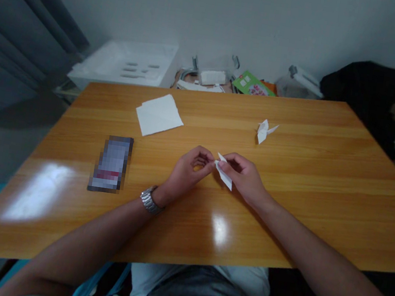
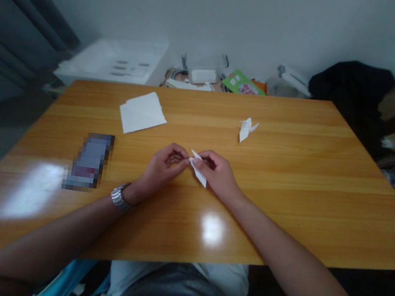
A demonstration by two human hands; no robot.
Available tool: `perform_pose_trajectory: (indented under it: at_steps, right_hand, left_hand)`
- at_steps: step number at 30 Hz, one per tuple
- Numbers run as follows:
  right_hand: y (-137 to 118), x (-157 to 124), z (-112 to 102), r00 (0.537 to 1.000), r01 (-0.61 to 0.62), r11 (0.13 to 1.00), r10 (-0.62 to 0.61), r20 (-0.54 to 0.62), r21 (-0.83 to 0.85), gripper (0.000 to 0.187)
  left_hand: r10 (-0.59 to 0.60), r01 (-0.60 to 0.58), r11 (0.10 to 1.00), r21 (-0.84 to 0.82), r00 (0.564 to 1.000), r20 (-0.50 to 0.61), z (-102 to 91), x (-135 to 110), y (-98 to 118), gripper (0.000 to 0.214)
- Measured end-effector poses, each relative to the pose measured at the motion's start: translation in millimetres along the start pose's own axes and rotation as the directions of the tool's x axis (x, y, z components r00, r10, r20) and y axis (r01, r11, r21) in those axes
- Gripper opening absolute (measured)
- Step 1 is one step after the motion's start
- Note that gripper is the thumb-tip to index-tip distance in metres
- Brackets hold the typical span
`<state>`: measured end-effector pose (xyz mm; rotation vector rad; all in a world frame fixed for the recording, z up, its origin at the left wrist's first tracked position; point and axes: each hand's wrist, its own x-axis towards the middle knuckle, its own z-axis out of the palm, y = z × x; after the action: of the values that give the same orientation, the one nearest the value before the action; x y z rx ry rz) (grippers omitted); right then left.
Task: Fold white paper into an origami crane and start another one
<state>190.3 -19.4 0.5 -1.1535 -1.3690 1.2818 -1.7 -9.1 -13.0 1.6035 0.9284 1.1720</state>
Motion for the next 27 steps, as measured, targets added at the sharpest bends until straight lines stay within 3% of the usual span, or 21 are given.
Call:
perform_pose_trajectory:
  at_steps: [12, 19, 27]
  right_hand:
    - [2, 1, -2, 0.999, 0.032, 0.999, -0.031, 0.031, -0.04, 0.033]
    - [1, 3, -4, 0.997, -0.002, 0.999, 0.005, 0.073, -0.045, 0.035]
    - [1, 4, -4, 0.999, 0.021, 0.997, -0.019, 0.035, -0.072, 0.03]
  left_hand:
    - [-0.051, 0.05, 0.989, 0.141, 0.999, 0.009, -2.8, 2, 10, 0.024]
    - [-0.087, 0.101, 0.98, 0.174, 0.992, -0.088, -8.0, 6, 16, 0.025]
    - [-0.052, 0.061, 0.983, 0.171, 0.997, -0.059, -7.1, 4, 17, 0.027]
